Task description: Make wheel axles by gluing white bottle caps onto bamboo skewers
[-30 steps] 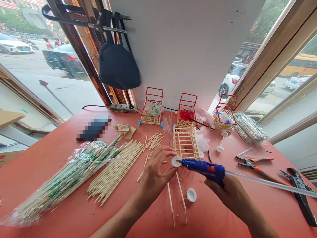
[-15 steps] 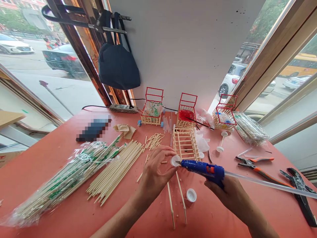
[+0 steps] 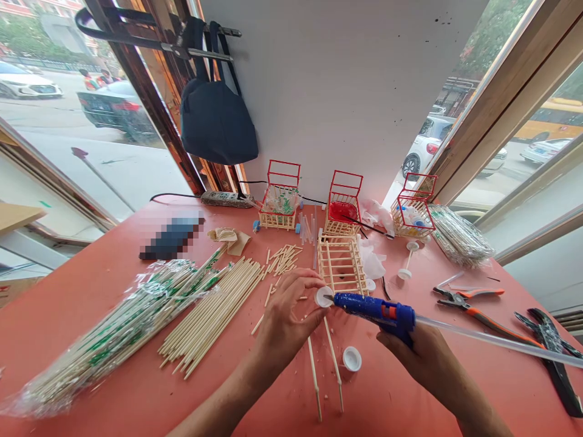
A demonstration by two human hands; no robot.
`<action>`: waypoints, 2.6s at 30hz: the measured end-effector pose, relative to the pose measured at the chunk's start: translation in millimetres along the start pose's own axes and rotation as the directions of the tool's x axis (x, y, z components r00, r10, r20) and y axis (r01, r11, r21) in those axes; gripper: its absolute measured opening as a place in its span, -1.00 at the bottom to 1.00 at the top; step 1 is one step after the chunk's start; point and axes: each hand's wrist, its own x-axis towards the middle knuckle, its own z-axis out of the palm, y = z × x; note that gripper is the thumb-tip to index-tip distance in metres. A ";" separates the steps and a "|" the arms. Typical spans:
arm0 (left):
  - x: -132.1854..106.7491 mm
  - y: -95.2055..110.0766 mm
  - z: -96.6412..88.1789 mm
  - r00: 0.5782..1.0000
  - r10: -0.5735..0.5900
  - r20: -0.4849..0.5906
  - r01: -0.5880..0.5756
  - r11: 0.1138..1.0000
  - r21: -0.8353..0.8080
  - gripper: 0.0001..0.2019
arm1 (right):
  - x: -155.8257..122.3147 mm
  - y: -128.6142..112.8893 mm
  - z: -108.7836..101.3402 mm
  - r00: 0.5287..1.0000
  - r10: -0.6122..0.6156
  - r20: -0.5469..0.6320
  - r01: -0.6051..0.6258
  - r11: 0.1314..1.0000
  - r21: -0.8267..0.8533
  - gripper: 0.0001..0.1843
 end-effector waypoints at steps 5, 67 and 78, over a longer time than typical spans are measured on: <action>0.9 0.7 0.2 1.000 0.014 -0.014 -0.014 1.000 -0.009 -0.75 | -0.2 1.7 0.1 1.000 -0.004 -0.019 0.004 1.000 -0.008 -0.69; 0.5 -1.0 0.1 1.000 -0.004 0.009 0.004 1.000 -0.012 -0.76 | -1.9 2.8 -1.1 0.999 0.005 0.037 -0.006 1.000 0.012 -0.70; 0.5 0.8 0.9 0.999 0.033 0.013 -0.033 0.999 -0.027 -0.76 | -0.3 0.0 -1.0 0.999 0.019 0.036 -0.020 0.999 0.030 -0.71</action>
